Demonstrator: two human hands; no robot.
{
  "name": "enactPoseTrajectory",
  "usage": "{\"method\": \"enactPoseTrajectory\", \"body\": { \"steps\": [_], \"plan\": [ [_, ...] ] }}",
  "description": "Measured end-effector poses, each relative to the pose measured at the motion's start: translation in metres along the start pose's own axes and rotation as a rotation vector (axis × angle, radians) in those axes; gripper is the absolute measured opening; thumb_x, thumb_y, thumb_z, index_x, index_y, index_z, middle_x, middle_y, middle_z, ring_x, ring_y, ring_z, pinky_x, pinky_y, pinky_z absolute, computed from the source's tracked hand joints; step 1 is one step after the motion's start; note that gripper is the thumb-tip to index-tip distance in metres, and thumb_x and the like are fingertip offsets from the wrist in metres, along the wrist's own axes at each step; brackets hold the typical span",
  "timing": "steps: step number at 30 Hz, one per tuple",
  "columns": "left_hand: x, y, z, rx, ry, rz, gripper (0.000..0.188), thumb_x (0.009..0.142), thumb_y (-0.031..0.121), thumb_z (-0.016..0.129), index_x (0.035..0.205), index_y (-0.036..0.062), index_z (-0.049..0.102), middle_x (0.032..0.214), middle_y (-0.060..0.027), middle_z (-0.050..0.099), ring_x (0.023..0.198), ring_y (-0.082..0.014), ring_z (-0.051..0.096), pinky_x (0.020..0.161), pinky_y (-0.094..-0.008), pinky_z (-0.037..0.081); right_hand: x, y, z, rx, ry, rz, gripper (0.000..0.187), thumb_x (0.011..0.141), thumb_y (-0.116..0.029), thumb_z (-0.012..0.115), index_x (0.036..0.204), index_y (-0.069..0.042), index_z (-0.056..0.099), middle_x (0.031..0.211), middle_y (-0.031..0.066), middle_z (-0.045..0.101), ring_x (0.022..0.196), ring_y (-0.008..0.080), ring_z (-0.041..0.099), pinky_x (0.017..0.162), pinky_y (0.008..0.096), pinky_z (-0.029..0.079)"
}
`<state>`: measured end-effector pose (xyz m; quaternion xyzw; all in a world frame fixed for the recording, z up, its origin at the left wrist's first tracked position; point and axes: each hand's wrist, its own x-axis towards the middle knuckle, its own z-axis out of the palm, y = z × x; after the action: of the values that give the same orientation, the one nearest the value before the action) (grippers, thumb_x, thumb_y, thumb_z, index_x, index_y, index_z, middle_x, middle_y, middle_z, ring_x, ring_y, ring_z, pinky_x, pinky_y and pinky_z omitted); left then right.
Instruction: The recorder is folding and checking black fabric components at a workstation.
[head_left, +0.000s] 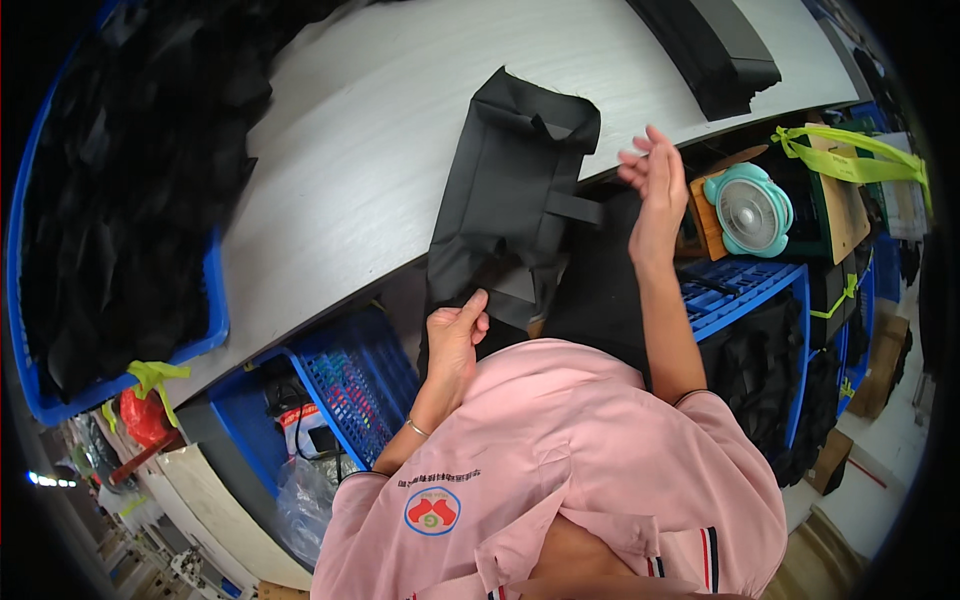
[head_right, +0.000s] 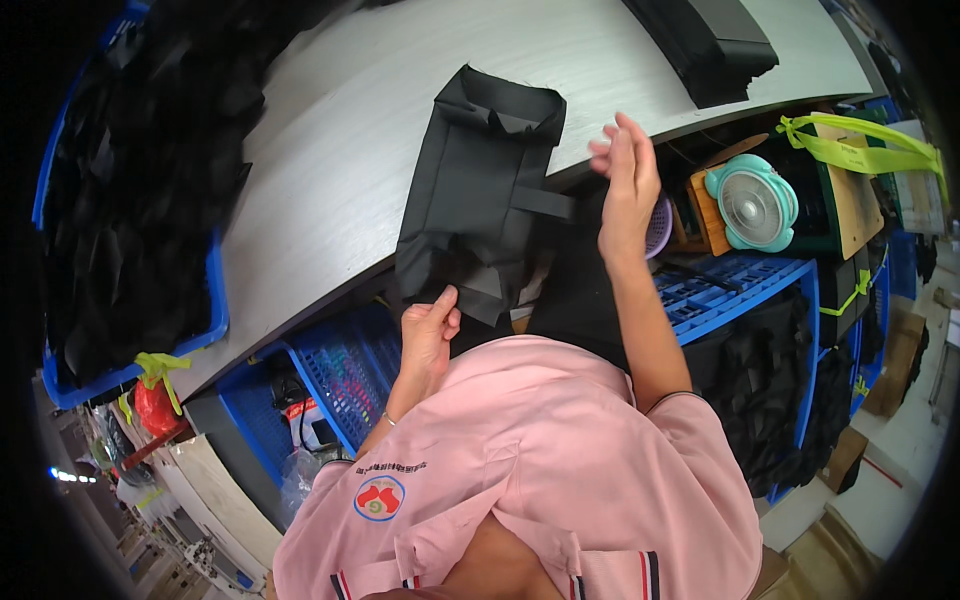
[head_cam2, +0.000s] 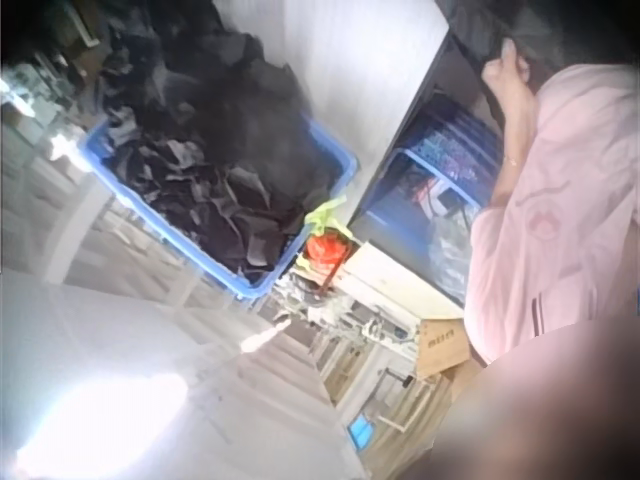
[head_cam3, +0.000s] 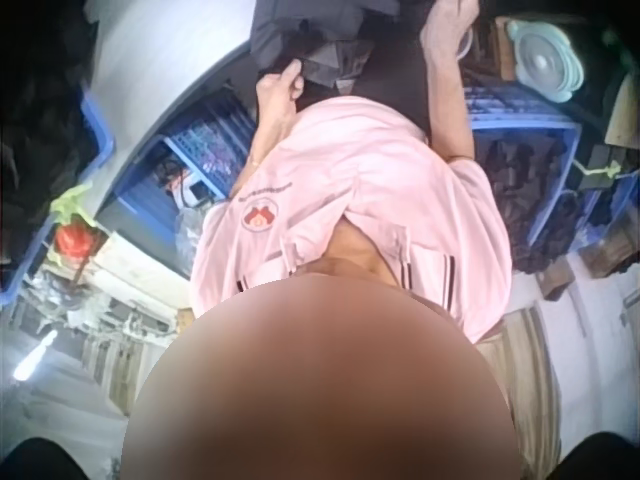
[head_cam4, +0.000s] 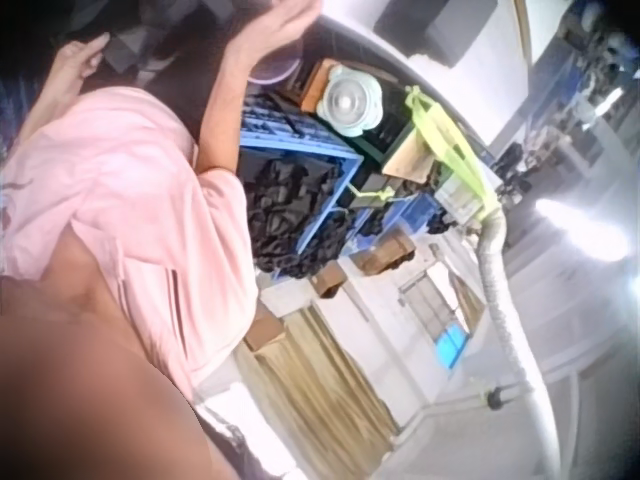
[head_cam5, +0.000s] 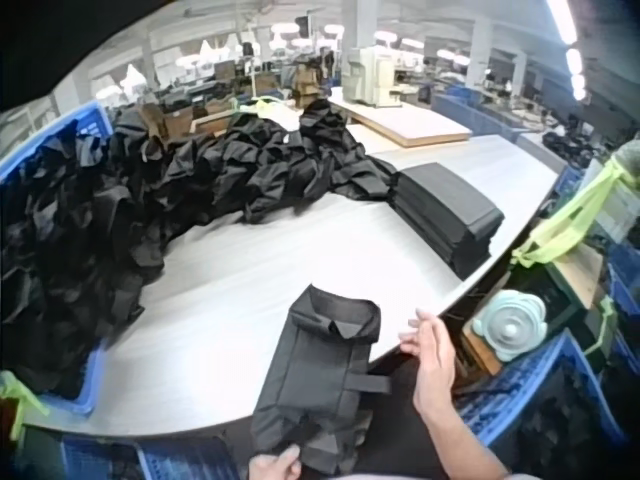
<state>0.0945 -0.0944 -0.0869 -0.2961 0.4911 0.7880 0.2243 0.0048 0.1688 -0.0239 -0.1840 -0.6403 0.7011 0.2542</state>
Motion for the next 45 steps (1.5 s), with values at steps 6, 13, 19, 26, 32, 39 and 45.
{"method": "enactPoseTrajectory", "body": {
  "steps": [6, 13, 19, 26, 32, 39, 45],
  "plan": [
    [-0.001, 0.003, 0.003, -0.015, 0.017, 0.037, 0.022, 0.089, 0.012, 0.075, 0.072, 0.0036, 0.064, 0.062, -0.0018, 0.056, 0.05, -0.0069, 0.045, 0.043, -0.0201, 0.029, 0.082, -0.006, 0.02, -0.493, -0.261, -0.264, 0.021, 0.091, -0.02, 0.068, 0.102, -0.003, 0.073, 0.101, 0.0092, 0.068, 0.091, 0.0198, 0.066, 0.079, 0.0311, 0.051],
    [0.004, 0.006, 0.009, -0.049, 0.021, 0.095, 0.02, 0.086, 0.014, 0.079, 0.074, 0.0053, 0.066, 0.063, -0.0001, 0.058, 0.05, -0.0058, 0.047, 0.044, -0.0206, 0.03, 0.097, 0.021, 0.044, -0.979, -0.452, -0.11, 0.022, 0.078, -0.019, 0.08, 0.094, -0.006, 0.073, 0.1, 0.0124, 0.066, 0.095, 0.0298, 0.066, 0.081, 0.0395, 0.052],
    [0.009, 0.004, 0.009, -0.032, 0.063, 0.069, 0.015, 0.084, 0.013, 0.081, 0.082, 0.0081, 0.067, 0.068, 0.0021, 0.06, 0.051, -0.0065, 0.049, 0.044, -0.0203, 0.032, 0.107, 0.027, 0.052, -1.012, -0.439, 0.009, 0.02, 0.078, -0.021, 0.08, 0.089, -0.008, 0.07, 0.105, 0.0098, 0.061, 0.099, 0.0291, 0.064, 0.081, 0.0402, 0.051],
    [0.006, 0.004, 0.013, -0.024, 0.077, 0.049, 0.015, 0.083, 0.012, 0.082, 0.085, 0.0092, 0.068, 0.071, 0.0022, 0.061, 0.052, -0.0067, 0.05, 0.044, -0.0207, 0.033, 0.114, 0.023, 0.058, -1.008, -0.551, -0.035, 0.014, 0.078, -0.018, 0.078, 0.083, -0.008, 0.07, 0.102, 0.0108, 0.063, 0.095, 0.0297, 0.065, 0.08, 0.0407, 0.051],
    [0.005, 0.005, 0.014, -0.004, 0.068, 0.021, 0.015, 0.083, 0.011, 0.082, 0.086, 0.009, 0.068, 0.071, 0.0017, 0.062, 0.052, -0.0071, 0.05, 0.045, -0.0204, 0.033, 0.108, 0.035, 0.063, -1.019, -0.557, -0.231, 0.007, 0.083, -0.011, 0.07, 0.082, -0.004, 0.069, 0.102, 0.0173, 0.063, 0.092, 0.0359, 0.065, 0.079, 0.044, 0.052],
    [0.003, 0.001, 0.011, -0.02, -0.006, 0.043, 0.014, 0.083, 0.013, 0.081, 0.083, 0.0089, 0.068, 0.071, 0.0019, 0.063, 0.052, -0.0066, 0.05, 0.045, -0.0205, 0.035, 0.106, 0.045, 0.071, -1.15, -0.475, -0.328, 0.012, 0.09, -0.014, 0.066, 0.086, -0.003, 0.063, 0.101, 0.0141, 0.06, 0.089, 0.0361, 0.063, 0.077, 0.0444, 0.05],
    [-0.002, 0.003, 0.017, -0.006, 0.04, 0.051, 0.016, 0.084, 0.013, 0.08, 0.077, 0.0089, 0.066, 0.068, 0.001, 0.062, 0.053, -0.0066, 0.051, 0.047, -0.0202, 0.036, 0.123, 0.038, 0.067, -1.039, -0.517, -0.153, 0.016, 0.082, -0.022, 0.074, 0.082, -0.006, 0.071, 0.09, 0.0117, 0.069, 0.085, 0.0314, 0.067, 0.075, 0.0404, 0.052]
  ]
}}
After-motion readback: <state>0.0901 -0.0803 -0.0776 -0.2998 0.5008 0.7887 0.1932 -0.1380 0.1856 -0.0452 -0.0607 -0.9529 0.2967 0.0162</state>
